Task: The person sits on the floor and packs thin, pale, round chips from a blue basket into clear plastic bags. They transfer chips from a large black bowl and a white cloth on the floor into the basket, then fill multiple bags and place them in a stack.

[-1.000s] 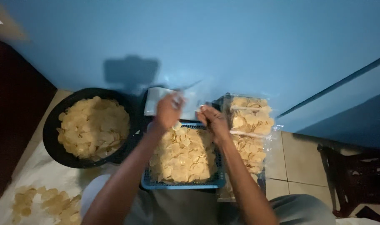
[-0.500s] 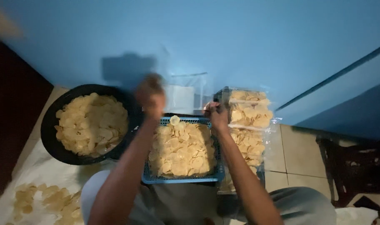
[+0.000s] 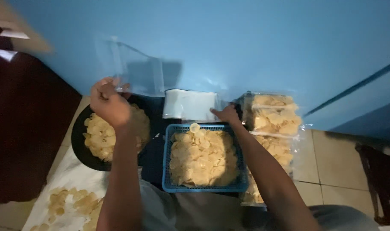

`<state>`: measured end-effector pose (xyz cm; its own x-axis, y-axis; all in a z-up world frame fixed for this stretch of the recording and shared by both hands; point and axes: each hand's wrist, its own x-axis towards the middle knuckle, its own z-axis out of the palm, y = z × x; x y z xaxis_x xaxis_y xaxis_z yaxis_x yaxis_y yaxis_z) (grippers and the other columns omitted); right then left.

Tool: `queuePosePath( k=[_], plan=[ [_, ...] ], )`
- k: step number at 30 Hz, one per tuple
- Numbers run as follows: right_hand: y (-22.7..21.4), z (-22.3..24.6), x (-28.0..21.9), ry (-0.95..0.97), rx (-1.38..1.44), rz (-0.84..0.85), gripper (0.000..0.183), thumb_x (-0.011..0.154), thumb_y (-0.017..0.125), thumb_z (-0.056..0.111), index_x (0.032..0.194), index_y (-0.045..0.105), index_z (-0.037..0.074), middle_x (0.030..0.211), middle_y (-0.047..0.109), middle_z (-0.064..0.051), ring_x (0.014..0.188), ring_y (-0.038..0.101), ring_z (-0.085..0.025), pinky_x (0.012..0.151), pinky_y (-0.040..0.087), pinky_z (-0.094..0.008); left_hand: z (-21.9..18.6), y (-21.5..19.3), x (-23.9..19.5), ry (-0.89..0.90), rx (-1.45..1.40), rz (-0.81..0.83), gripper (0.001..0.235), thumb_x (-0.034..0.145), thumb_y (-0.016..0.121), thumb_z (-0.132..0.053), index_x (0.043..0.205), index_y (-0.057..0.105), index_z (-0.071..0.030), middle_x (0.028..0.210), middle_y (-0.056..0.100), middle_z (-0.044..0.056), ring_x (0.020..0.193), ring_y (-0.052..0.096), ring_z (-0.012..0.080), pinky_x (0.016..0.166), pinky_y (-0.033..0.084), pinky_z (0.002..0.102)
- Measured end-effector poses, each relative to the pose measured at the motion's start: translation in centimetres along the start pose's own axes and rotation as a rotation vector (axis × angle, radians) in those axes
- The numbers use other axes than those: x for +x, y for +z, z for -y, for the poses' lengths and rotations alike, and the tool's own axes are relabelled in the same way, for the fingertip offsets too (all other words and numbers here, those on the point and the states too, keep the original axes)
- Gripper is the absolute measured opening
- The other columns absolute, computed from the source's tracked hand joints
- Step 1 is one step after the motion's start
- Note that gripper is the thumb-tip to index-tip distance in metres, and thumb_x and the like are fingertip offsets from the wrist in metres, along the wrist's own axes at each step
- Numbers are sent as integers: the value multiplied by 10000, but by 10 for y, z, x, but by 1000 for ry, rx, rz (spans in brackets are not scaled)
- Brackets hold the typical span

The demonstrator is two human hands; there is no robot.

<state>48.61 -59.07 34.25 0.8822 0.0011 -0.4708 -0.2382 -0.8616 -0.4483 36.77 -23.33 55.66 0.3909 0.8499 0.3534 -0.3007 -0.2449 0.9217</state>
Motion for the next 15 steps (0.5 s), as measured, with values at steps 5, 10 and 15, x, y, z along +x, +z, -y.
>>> queuePosePath(
  k=[5, 10, 15],
  plan=[
    [62, -84, 89, 219, 665, 7, 1186, 660, 1006, 493, 1416, 448, -231, 1336, 584, -386, 1187, 613, -531, 885, 601, -602, 30, 2, 13, 43, 70, 5, 300, 1062, 584, -287, 842, 682, -109, 649, 561, 33, 537, 625, 164, 485, 560, 310],
    [-7, 53, -30, 150, 548, 337, 969, 850, 543, 607, 1566, 419, -35, 1625, 281, -396, 1548, 194, -532, 1287, 108, -624, -53, 7, -15, -38, -186, 68, 302, 1061, 530, -170, 770, 453, -154, 619, 467, 9, 507, 503, 115, 511, 517, 316],
    [53, -7, 80, 334, 1042, 240, 661, 684, 926, 424, 1176, 693, 49, 1088, 660, -169, 852, 678, -381, 628, 649, -540, -48, 1, -17, 29, -151, 93, 223, 1051, 543, -127, 833, 576, -101, 660, 568, 54, 564, 598, 146, 531, 548, 346]
  ],
)
